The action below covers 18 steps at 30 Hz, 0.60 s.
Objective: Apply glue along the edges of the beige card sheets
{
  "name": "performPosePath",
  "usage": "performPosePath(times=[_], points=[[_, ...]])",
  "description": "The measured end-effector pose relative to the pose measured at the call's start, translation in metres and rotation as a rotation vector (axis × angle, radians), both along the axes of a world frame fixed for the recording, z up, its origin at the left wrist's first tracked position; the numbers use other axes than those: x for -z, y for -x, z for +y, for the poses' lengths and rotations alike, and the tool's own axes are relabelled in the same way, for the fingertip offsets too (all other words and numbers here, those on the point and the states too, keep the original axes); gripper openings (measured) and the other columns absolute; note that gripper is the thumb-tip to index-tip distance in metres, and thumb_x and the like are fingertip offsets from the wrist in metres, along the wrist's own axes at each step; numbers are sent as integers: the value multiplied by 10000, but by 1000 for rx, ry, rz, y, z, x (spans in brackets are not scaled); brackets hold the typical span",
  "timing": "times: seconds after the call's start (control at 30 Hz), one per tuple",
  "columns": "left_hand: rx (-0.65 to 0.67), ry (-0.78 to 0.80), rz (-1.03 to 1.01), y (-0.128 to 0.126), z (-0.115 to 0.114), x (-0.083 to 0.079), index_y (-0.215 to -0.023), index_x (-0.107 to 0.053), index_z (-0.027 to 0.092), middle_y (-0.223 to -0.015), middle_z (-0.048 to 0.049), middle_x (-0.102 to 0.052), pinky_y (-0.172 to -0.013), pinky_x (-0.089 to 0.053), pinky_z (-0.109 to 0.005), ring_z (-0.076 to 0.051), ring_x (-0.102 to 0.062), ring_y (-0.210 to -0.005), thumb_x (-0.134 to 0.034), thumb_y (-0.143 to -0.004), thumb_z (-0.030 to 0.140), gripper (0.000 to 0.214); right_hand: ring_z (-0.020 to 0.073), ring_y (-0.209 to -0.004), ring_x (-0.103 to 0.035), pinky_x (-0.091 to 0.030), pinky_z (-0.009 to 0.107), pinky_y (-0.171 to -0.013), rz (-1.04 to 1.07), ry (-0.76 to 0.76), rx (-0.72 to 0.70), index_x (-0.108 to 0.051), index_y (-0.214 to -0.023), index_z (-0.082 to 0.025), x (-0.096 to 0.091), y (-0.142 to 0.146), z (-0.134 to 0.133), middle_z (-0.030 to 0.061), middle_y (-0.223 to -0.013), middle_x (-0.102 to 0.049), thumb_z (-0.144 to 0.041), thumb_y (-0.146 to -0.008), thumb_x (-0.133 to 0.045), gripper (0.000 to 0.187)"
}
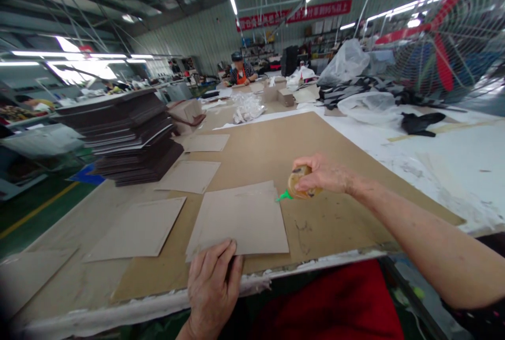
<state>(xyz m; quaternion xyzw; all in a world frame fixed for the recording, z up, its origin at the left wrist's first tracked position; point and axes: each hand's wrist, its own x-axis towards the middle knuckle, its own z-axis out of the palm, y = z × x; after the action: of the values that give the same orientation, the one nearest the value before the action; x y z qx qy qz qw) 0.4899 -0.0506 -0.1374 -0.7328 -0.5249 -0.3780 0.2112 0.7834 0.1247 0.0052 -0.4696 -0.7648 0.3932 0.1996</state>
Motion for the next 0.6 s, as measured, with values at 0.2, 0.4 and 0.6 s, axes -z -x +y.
performPosePath(times=[0.2,0.4,0.6], points=[[-9,8,11,1,0,1,-1128,-685,143,-1041,-97,-742,-888,-463,-391,-243,-633,-953,-649,-942,154,190,110,-511,-463,-301,261,-505,62,-19,14,-627,-771,-203,2,3,-3,-49,-540,-555,-464,-629,-720,311],[9,3,12,0,0,-2,-1120,-685,131,-1039,-101,-742,-896,-467,-396,-249,-628,-959,-658,-928,132,194,103,-523,-503,-350,238,-502,96,73,-106,-670,-850,-192,14,-16,-18,-35,-611,-621,-445,-711,-764,304],[6,0,18,-1,0,-4,-1125,-683,134,-1037,-97,-741,-876,-471,-392,-246,-628,-943,-668,-926,147,200,106,-544,-522,-376,224,-491,116,25,-152,-699,-833,-201,18,-29,-43,-26,-634,-624,-470,-752,-787,295]])
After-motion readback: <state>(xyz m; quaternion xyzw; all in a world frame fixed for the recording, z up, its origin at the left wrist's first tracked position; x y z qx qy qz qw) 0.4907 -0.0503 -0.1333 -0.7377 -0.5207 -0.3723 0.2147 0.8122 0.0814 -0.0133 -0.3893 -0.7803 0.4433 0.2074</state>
